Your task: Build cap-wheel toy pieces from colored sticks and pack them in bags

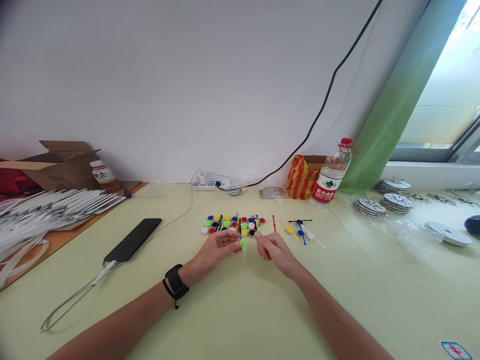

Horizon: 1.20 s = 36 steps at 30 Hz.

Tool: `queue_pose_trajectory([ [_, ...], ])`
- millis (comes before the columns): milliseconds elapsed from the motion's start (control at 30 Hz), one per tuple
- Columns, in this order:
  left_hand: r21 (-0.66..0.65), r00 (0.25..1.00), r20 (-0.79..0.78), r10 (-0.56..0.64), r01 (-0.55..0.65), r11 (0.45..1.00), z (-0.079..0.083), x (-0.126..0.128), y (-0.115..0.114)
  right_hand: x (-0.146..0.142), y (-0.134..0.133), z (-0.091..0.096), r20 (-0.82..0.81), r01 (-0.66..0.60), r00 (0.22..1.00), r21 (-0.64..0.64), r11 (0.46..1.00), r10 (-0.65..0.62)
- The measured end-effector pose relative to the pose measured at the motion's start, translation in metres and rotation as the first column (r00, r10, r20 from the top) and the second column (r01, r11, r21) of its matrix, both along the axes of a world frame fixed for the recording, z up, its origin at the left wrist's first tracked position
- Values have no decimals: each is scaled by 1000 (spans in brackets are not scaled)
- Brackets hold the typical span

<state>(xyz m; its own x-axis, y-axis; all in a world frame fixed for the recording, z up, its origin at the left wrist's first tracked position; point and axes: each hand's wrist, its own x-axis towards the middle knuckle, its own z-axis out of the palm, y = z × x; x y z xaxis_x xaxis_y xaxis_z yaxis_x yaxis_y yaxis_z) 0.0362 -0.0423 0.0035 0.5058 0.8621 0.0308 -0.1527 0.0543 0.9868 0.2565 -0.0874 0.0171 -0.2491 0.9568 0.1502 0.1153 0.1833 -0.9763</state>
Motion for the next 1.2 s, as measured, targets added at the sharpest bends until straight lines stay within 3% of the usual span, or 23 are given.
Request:
queue_pose_trajectory([
  [333,53,1000,-15,-23,24,998,4,-1,-3,-12,-3,0,-25,-13,1000,-2,1000,13],
  [600,45,999,-8,-34,35,998,6,1,-5,-10,-1,-4,219,2,975,111,994,-26],
  [733,-3,993,-77,-91,91,996,6,1,-7,-10,1,-6,264,-4,964,158,987,-38],
  [900,-31,984,-153,-92,88,996,3,0,-6,3,7,-3,196,189,951,249,950,-240],
  [1067,-16,972,-205,-118,117,993,0,-1,-5,41,19,-1,193,428,843,324,844,-501],
  [1133,-17,968,-214,-134,134,991,0,0,-4,56,22,-5,338,470,754,320,822,-563],
  [1200,-14,965,-218,-147,147,989,0,0,-4,66,24,-12,560,484,622,273,831,-547],
])
